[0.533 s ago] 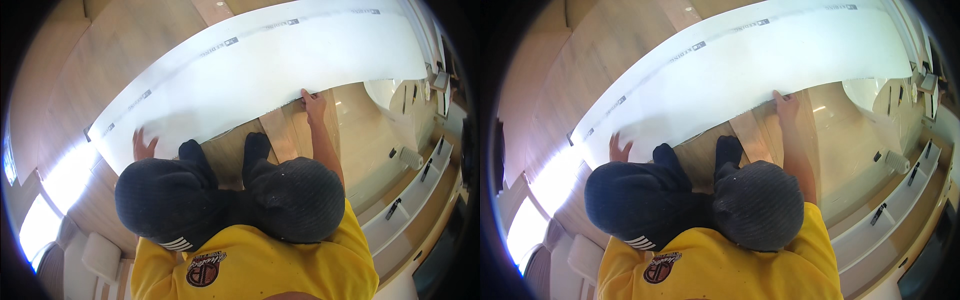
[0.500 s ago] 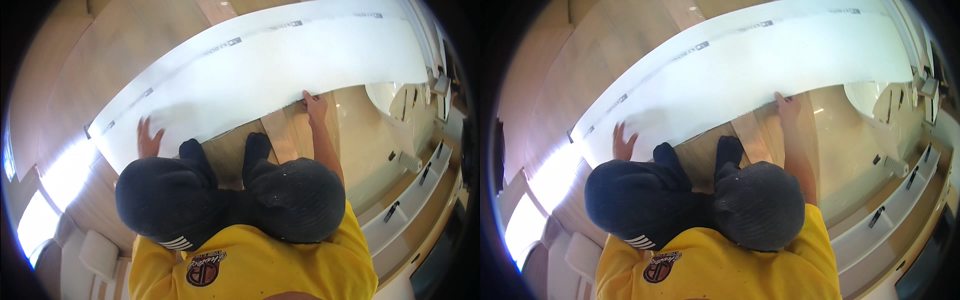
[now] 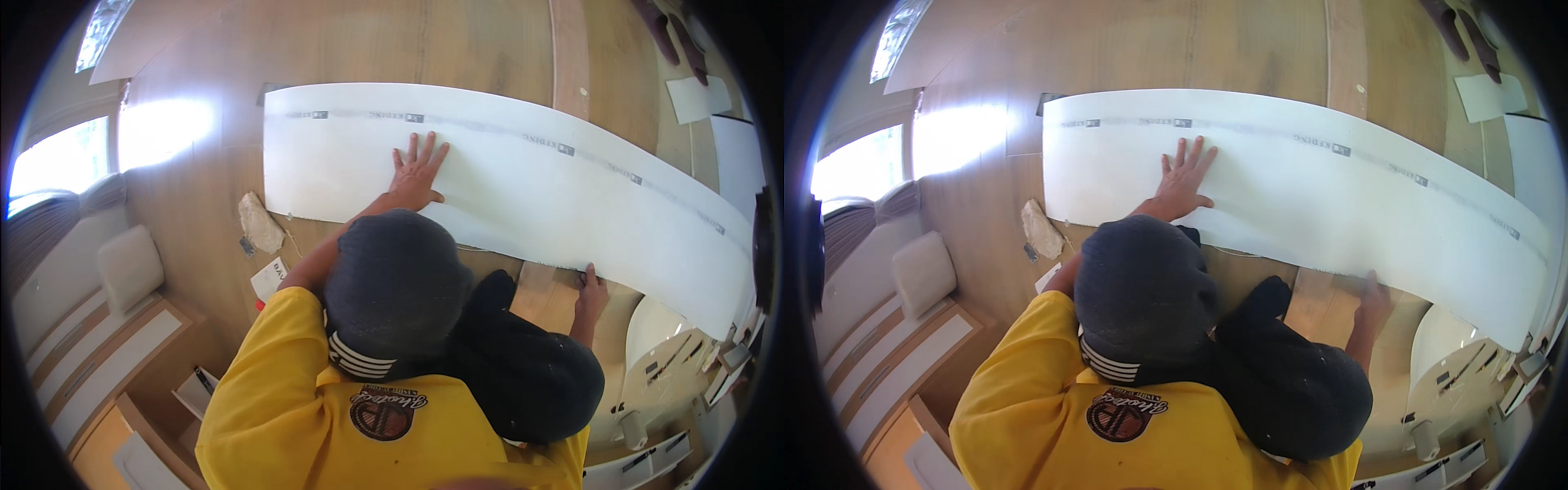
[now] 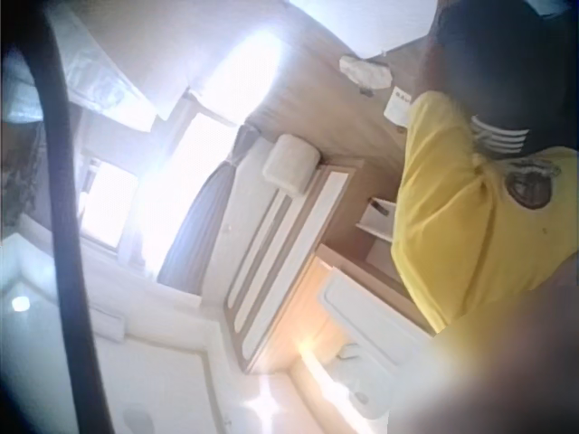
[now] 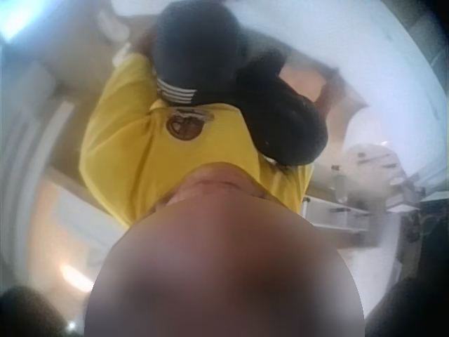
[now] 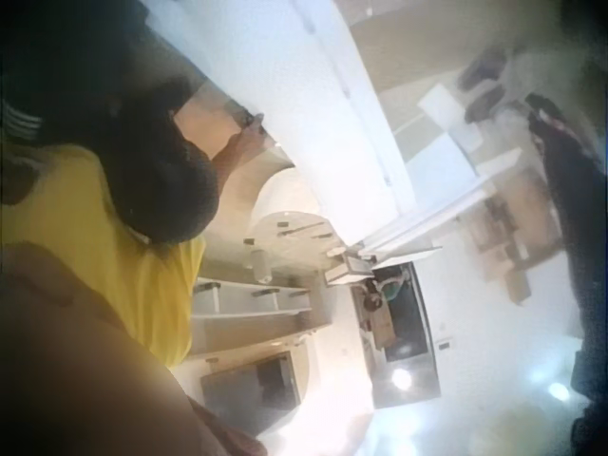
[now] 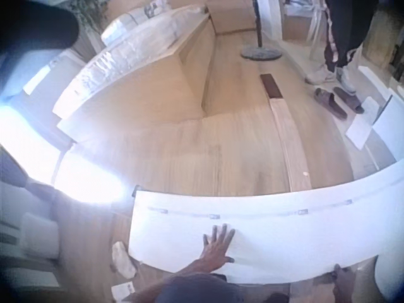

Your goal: The person measures and marks a white panel using a tape measure and pencil, then moves around the room handling various flat panels and tools. They place a panel on the floor and continue measuring and marking it while seated.

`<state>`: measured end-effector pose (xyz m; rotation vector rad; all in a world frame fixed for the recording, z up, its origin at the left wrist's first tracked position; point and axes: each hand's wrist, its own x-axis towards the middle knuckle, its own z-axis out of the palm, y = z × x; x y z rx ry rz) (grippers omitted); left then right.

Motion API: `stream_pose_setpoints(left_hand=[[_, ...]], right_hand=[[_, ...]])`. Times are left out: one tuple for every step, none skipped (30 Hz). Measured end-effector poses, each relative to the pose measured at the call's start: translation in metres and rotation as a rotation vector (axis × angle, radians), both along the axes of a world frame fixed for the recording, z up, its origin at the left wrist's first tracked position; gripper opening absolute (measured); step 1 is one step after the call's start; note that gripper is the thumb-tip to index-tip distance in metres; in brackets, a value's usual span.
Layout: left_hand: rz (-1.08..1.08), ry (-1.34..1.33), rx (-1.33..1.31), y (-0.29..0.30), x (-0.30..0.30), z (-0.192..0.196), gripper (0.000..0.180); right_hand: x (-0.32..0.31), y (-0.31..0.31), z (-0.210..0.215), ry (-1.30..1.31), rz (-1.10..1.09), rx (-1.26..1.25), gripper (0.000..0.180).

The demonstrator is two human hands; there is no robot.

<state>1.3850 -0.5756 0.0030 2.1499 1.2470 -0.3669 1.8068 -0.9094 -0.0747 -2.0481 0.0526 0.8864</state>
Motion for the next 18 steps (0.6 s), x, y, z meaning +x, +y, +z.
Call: stream_pose_setpoints(left_hand=[[0.013,0.019,0.020,-0.001,-0.001,-0.003,0.120],[0.015,-0.011,0.041,-0.002,-0.002,-0.008,0.120],[0.004,-0.016,0.061,-0.002,-0.003,-0.012,0.120],[0.004,-0.036,0.049,-0.001,-0.003,-0.016,0.121],[0.004,-0.016,0.047,0.000,-0.003,-0.018,0.121],[0.010,-0.008,0.012,0.001,-0.002,-0.019,0.122],[0.022,0.001,-0.015,0.003,-0.001,-0.017,0.122],[0.007,0.030,-0.005,0.004,0.001,-0.014,0.122],[0.008,0.063,-0.004,0.004,0.003,-0.008,0.122],[-0.013,0.061,0.022,0.004,0.005,-0.003,0.122],[-0.033,0.063,0.043,0.004,0.007,0.002,0.122],[-0.044,0.104,0.028,0.004,0.009,0.007,0.122],[-0.055,0.063,0.051,0.003,0.010,0.011,0.119],[-0.063,0.056,0.041,0.004,0.012,0.013,0.117],[-0.076,0.035,0.038,0.005,0.013,0.014,0.114],[-0.107,0.044,0.023,0.006,0.014,0.014,0.113],[-0.146,0.039,0.020,0.008,0.015,0.013,0.111],[-0.189,0.059,0.037,0.011,0.018,0.012,0.110]], right_hand=[[0.001,-0.002,-0.002,-0.007,0.008,0.007,0.037],[0.001,-0.003,-0.004,-0.079,0.119,-0.115,0.037],[-0.001,-0.002,-0.007,-0.146,0.142,-0.173,0.036],[-0.002,-0.002,-0.008,-0.112,0.059,-0.168,0.035],[-0.008,0.002,-0.010,-0.035,-0.078,-0.081,0.032],[-0.010,0.003,-0.006,-0.090,-0.053,-0.115,0.031],[-0.014,0.008,-0.003,-0.103,-0.044,-0.217,0.030],[-0.018,0.011,0.004,-0.101,-0.052,-0.070,0.029],[-0.025,0.015,0.011,-0.080,-0.070,0.015,0.028],[-0.028,0.020,0.020,-0.075,-0.086,-0.013,0.029],[-0.031,0.024,0.028,-0.055,-0.093,-0.035,0.029],[-0.033,0.029,0.034,-0.023,-0.093,-0.050,0.029],[-0.035,0.032,0.040,-0.017,-0.096,-0.056,0.029],[-0.035,0.035,0.044,-0.005,-0.099,-0.052,0.030],[-0.035,0.037,0.048,-0.011,-0.107,-0.048,0.030],[-0.034,0.037,0.049,-0.003,-0.097,-0.049,0.031],[-0.033,0.038,0.050,-0.009,-0.097,-0.048,0.031],[-0.031,0.038,0.050,-0.001,-0.108,-0.078,0.032]])
